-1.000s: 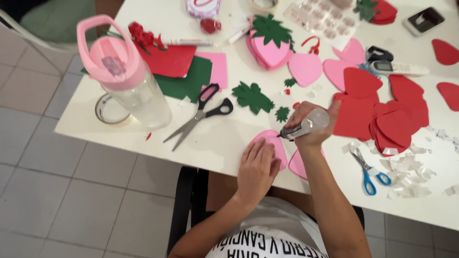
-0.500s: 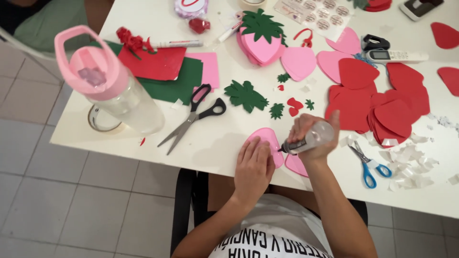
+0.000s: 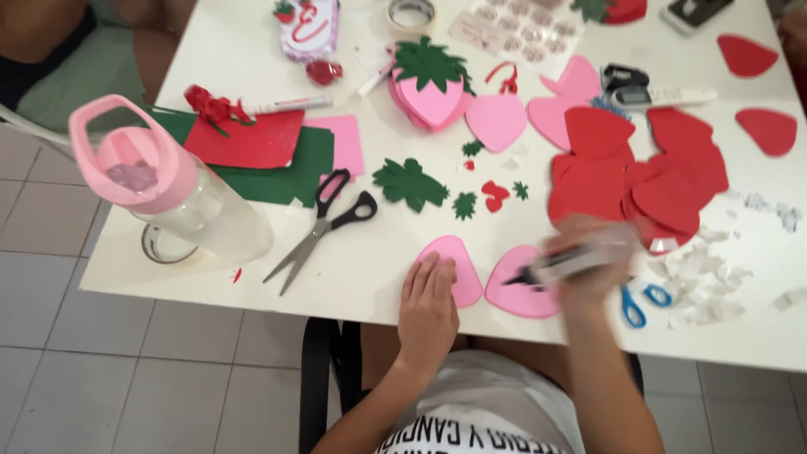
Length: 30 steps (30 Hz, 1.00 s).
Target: Assembling paper strawberries by applying double-sided tape and attaching leaf components.
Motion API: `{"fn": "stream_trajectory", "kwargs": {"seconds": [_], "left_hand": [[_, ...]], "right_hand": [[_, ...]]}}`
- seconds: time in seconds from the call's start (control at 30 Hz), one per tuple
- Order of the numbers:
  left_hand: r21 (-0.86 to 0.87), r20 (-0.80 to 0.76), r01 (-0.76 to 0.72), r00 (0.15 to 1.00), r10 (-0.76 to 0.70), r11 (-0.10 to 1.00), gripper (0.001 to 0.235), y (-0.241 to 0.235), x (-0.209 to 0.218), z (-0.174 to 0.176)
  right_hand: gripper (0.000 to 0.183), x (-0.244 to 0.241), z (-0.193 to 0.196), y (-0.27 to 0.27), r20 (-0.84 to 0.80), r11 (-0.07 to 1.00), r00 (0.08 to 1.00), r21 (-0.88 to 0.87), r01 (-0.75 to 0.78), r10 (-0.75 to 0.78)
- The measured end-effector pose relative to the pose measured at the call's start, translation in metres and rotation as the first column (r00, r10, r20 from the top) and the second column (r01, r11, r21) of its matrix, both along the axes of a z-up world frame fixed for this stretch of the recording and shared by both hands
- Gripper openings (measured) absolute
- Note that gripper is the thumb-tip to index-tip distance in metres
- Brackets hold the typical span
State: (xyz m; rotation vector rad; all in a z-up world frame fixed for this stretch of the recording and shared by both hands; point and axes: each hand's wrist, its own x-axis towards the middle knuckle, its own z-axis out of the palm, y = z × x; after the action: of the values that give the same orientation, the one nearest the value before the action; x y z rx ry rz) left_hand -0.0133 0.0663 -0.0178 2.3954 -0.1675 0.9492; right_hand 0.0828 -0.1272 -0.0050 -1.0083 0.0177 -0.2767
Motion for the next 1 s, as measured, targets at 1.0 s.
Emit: {"fn": "stream_trajectory", "kwargs": {"seconds": [1.0], "left_hand": [[0.008, -0.113, -0.117, 0.987, 0.117, 0.993, 0.034, -0.003, 0.0, -0.015]], "right_hand": [[0.035, 0.051, -0.044, -0.326, 0.047, -0.075, 0.999, 0.996, -0.045, 0.024]]}}
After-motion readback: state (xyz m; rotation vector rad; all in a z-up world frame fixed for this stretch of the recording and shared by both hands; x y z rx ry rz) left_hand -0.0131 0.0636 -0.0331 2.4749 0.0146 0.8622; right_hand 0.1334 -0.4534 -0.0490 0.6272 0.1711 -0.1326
